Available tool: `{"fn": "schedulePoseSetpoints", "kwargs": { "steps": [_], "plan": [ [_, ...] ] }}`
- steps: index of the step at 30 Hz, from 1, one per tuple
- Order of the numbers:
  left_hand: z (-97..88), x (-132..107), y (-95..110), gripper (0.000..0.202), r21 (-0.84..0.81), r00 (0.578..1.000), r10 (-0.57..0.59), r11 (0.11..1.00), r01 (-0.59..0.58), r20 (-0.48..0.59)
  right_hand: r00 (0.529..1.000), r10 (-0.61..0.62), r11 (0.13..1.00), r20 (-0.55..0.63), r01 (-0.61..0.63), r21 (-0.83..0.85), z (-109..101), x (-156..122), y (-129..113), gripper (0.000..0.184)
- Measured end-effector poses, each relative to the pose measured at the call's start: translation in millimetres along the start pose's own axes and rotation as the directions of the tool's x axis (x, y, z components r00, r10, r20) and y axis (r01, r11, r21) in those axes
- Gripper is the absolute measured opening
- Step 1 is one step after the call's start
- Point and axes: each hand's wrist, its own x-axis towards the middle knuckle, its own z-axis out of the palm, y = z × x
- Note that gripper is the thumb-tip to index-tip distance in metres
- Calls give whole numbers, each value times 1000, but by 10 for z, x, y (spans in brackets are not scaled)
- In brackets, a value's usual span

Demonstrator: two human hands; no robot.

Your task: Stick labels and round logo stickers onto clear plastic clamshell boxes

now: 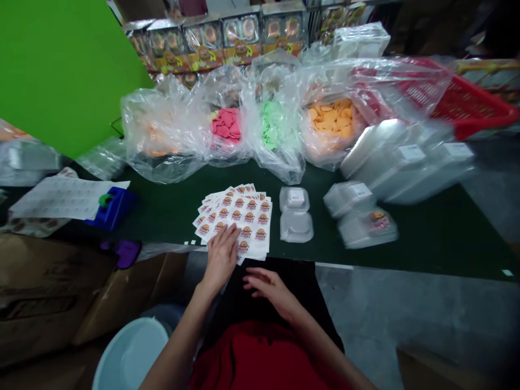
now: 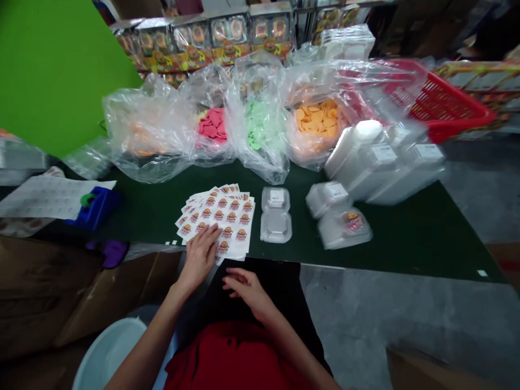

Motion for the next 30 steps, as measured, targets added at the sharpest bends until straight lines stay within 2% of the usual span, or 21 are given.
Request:
{"fn": "schedulePoseSetpoints", "kwargs": {
  "steps": [3,8,12,17,20,23,26,30],
  "plan": [
    [0,-64,-6,44,-10,1000,22,1000,-22,16,996,24,971,-81,-3,239,72,197,97,53],
    [-48,-72,-11,39,-68,997,71,995,-69,21,994,5,975,-105,18,221,69,220,-62,50],
    [-126,-111,115,24,-135,993,122,984,-120,2,985,4,973,-170,35,228,140,260,-66,45],
    [-249,-251,259,18,39,979,182,982,-186,95,983,-53,984,-178,82,157,203,293,-54,34],
    [-243,-277,299,15,156,970,232,958,-241,73,980,-84,986,-178,108,129,220,307,-50,32],
    [-202,-257,314,17,207,960,278,938,-279,36,975,-125,988,-183,139,69,210,330,-34,33],
    [-160,-234,306,17,189,968,251,949,-251,24,970,-169,985,-174,171,-1,182,350,-12,33],
    [-117,-216,258,17,66,991,134,989,-133,-12,972,-149,988,-184,153,6,178,364,1,33]
  ]
}}
